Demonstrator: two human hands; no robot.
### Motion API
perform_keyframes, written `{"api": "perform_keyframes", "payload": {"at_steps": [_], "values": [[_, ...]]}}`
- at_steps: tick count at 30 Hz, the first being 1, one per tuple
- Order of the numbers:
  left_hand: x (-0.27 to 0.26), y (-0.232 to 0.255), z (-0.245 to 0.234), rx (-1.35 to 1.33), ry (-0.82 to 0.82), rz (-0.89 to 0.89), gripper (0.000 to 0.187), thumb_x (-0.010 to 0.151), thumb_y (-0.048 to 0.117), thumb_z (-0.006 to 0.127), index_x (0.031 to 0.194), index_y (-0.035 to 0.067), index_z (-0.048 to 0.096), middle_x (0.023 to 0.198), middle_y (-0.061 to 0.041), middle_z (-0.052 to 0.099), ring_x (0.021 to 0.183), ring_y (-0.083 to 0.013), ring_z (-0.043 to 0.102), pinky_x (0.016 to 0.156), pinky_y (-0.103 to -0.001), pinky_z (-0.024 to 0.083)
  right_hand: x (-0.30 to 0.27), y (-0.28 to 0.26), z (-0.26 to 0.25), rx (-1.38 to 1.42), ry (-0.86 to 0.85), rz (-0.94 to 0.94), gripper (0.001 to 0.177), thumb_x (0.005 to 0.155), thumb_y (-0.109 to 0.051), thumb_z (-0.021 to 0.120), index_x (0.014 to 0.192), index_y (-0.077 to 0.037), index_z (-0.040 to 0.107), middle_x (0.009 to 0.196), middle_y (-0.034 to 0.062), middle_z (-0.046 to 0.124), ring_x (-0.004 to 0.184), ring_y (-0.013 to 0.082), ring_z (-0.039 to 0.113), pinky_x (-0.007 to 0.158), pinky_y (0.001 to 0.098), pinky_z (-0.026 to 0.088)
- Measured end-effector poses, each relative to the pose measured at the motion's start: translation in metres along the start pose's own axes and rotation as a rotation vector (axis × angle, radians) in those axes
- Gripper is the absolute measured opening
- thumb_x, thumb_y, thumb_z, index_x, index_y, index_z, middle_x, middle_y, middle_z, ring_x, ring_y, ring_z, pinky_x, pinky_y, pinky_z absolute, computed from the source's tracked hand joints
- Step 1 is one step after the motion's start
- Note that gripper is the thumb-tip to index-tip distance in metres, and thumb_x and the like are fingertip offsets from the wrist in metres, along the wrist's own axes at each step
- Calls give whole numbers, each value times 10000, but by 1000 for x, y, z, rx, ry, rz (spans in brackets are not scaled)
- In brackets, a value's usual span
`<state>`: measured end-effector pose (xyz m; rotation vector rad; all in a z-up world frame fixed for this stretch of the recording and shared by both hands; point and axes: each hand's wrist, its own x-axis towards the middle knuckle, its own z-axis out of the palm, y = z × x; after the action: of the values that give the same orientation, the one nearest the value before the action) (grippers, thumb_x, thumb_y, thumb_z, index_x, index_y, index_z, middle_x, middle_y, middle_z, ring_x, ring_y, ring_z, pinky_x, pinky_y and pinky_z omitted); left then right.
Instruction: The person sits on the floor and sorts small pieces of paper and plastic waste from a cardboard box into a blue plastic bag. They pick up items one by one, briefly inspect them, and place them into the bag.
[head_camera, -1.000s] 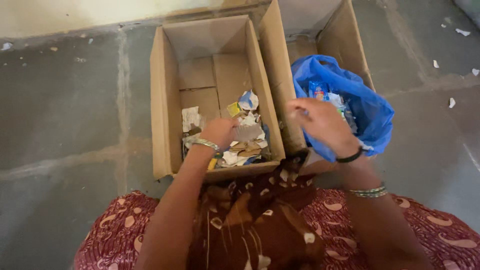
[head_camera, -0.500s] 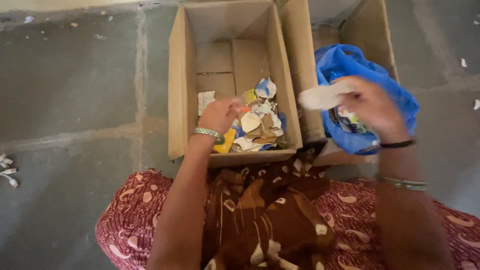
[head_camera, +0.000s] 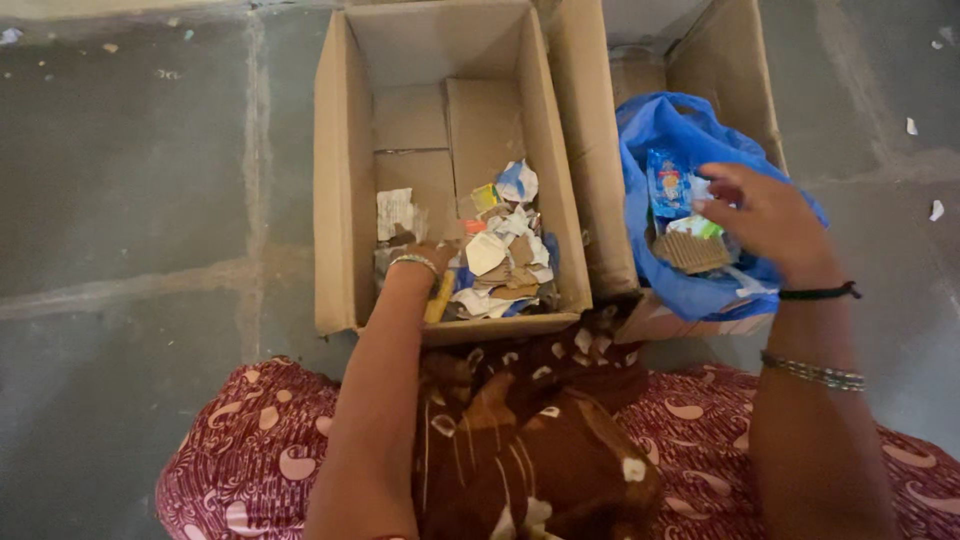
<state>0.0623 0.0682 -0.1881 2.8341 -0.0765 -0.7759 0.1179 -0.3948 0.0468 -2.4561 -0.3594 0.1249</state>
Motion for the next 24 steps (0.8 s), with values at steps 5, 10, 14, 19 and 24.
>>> {"api": "perform_keyframes", "payload": {"at_steps": [5, 10, 14, 19, 24], "values": [[-9, -11, -16, -9, -93, 70, 501, 782, 117, 762, 1272, 175, 677, 1243, -198, 695, 1180, -363, 664, 1001, -452, 539, -4, -49, 17, -13, -78, -187, 486, 924, -283, 710, 1360, -81, 634, 1255, 125, 700, 1084, 232, 688, 915, 359, 527], [-65, 9, -78, -140, 220, 207, 436, 858, 218, 693, 1293, 248, 686, 1084, -220, 698, 1027, -413, 665, 908, -498, 529, -10, -72, 27, -52, -173, -307, 441, 923, -248, 693, 1327, -79, 638, 1175, 135, 728, 1039, 224, 715, 890, 348, 546], [-114, 36, -116, -331, 583, 359, 298, 874, 234, 721, 1116, 62, 695, 1066, -226, 696, 1020, -430, 649, 890, -504, 523, -18, -96, 44, 33, -179, -355, 391, 948, -221, 690, 1313, -85, 651, 1135, 112, 740, 967, 196, 725, 853, 326, 569], [-152, 71, -105, -642, 708, 280, 304, 876, 189, 719, 1137, 40, 670, 1033, -217, 674, 973, -414, 650, 838, -468, 523, -30, -132, 83, 338, -99, -330, 327, 976, -165, 702, 1284, -61, 661, 1150, 96, 733, 1031, 150, 703, 901, 291, 583], [-138, 95, -80, -661, 842, 479, 273, 859, 148, 722, 1114, 60, 678, 1087, -211, 685, 1007, -410, 658, 866, -455, 534, -35, -141, 112, 456, -12, -407, 421, 924, -83, 715, 1325, -23, 604, 1200, 108, 712, 1080, 153, 675, 878, 276, 567]]}}
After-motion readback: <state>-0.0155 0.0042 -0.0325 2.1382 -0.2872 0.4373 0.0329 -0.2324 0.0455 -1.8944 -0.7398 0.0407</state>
